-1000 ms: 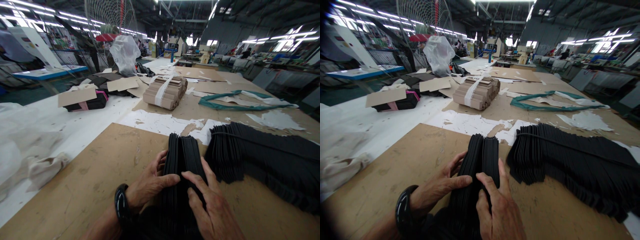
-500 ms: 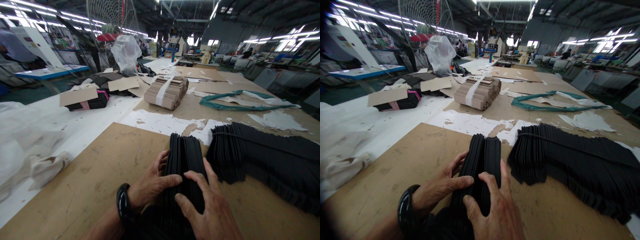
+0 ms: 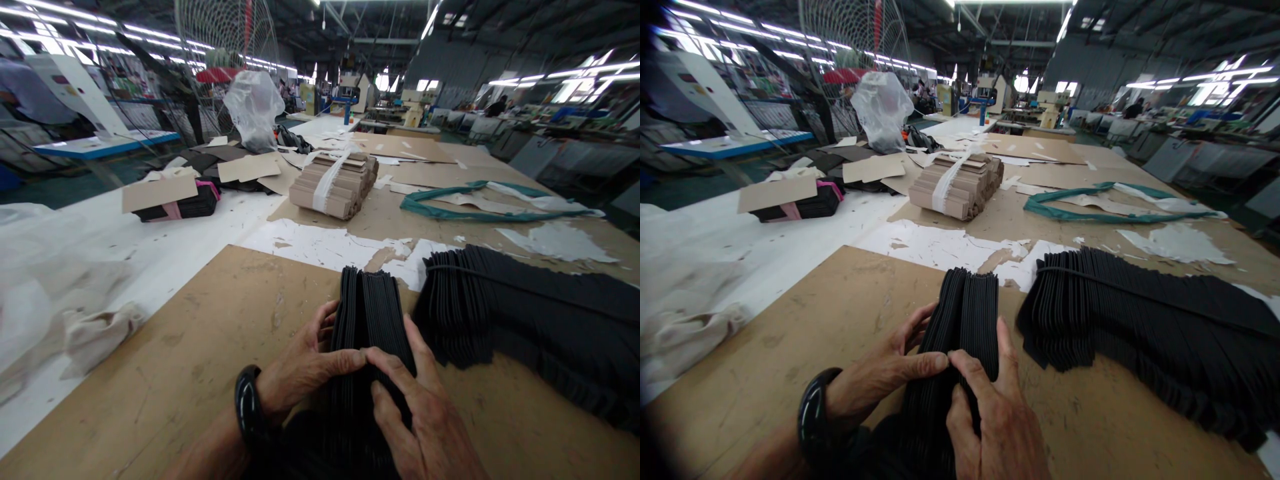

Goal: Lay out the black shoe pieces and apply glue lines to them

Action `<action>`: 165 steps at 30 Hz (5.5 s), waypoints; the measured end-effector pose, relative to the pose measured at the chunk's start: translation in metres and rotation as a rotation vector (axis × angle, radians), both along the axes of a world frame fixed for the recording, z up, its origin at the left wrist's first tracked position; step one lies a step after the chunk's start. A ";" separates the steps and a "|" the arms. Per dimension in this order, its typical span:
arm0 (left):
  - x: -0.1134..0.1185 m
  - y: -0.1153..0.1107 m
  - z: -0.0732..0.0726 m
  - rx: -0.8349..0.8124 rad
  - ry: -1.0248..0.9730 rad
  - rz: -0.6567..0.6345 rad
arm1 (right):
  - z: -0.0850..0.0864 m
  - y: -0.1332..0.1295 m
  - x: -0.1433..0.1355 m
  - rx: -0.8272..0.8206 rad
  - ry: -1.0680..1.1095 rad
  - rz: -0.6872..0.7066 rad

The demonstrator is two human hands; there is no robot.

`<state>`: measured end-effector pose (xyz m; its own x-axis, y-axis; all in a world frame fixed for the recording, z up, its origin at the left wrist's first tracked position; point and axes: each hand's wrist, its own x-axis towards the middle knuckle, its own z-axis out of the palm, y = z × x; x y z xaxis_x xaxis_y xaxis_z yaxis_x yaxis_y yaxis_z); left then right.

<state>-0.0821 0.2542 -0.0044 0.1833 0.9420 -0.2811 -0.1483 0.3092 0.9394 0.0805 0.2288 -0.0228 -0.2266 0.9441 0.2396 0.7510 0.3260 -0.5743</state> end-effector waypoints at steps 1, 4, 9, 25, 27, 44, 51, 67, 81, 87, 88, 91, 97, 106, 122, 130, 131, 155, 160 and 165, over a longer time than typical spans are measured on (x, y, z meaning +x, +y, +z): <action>0.000 0.000 0.001 0.000 0.005 0.003 | 0.001 0.000 0.001 0.000 -0.016 0.024; 0.001 0.000 0.002 -0.003 0.016 0.004 | 0.002 0.001 0.002 0.002 -0.065 0.039; 0.000 0.001 0.000 0.007 0.002 -0.012 | 0.001 0.003 0.004 0.021 -0.108 0.020; -0.007 0.002 -0.006 -0.024 -0.070 -0.043 | 0.003 -0.003 -0.011 0.009 -0.118 -0.115; -0.010 0.002 -0.005 -0.044 -0.108 -0.054 | 0.005 -0.004 -0.013 -0.005 -0.096 -0.123; -0.011 0.004 -0.004 -0.057 -0.136 -0.067 | 0.003 -0.004 -0.014 -0.008 -0.074 -0.133; -0.013 0.004 -0.004 -0.031 -0.150 -0.088 | 0.006 -0.004 -0.014 -0.050 -0.100 -0.133; -0.014 0.004 -0.008 -0.023 -0.157 -0.095 | 0.000 -0.001 -0.006 -0.026 -0.168 -0.084; -0.014 0.005 -0.009 -0.022 -0.152 -0.100 | -0.008 0.005 0.004 -0.057 -0.179 0.005; -0.016 0.004 -0.004 -0.058 -0.113 -0.094 | -0.007 0.004 0.001 -0.040 -0.178 0.005; -0.017 0.004 -0.002 -0.077 -0.085 -0.098 | -0.007 0.004 0.001 -0.042 -0.179 0.001; -0.016 0.004 0.000 -0.041 0.170 -0.035 | -0.007 0.003 0.003 -0.051 -0.178 0.020; -0.006 0.007 -0.009 0.333 0.660 0.055 | -0.004 0.004 -0.001 -0.029 -0.157 0.030; 0.008 0.013 0.001 0.273 0.781 -0.015 | 0.025 0.004 -0.015 -0.198 -0.141 -0.120; -0.067 0.010 0.031 -0.039 0.226 0.322 | 0.035 0.048 0.039 -0.439 0.199 -0.004; -0.100 -0.008 0.040 -0.058 -0.193 0.506 | 0.026 0.055 0.046 -0.849 0.433 0.530; -0.096 -0.008 0.038 -0.067 -0.225 0.492 | 0.023 0.055 0.043 -0.904 0.435 0.576; -0.008 -0.137 0.095 0.078 -0.216 0.106 | 0.095 -0.044 -0.013 -0.672 0.916 0.421; 0.005 -0.181 0.116 0.040 -0.316 0.107 | 0.114 -0.092 -0.010 -0.845 1.294 0.393; 0.016 -0.207 0.132 0.183 -0.416 0.052 | 0.125 -0.137 -0.013 -0.950 1.574 0.343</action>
<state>-0.0663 0.0476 0.1273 0.1962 0.9803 -0.0218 -0.5355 0.1258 0.8351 0.0679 0.0915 0.1026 -0.5330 0.8375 -0.1205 -0.6006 -0.4747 -0.6434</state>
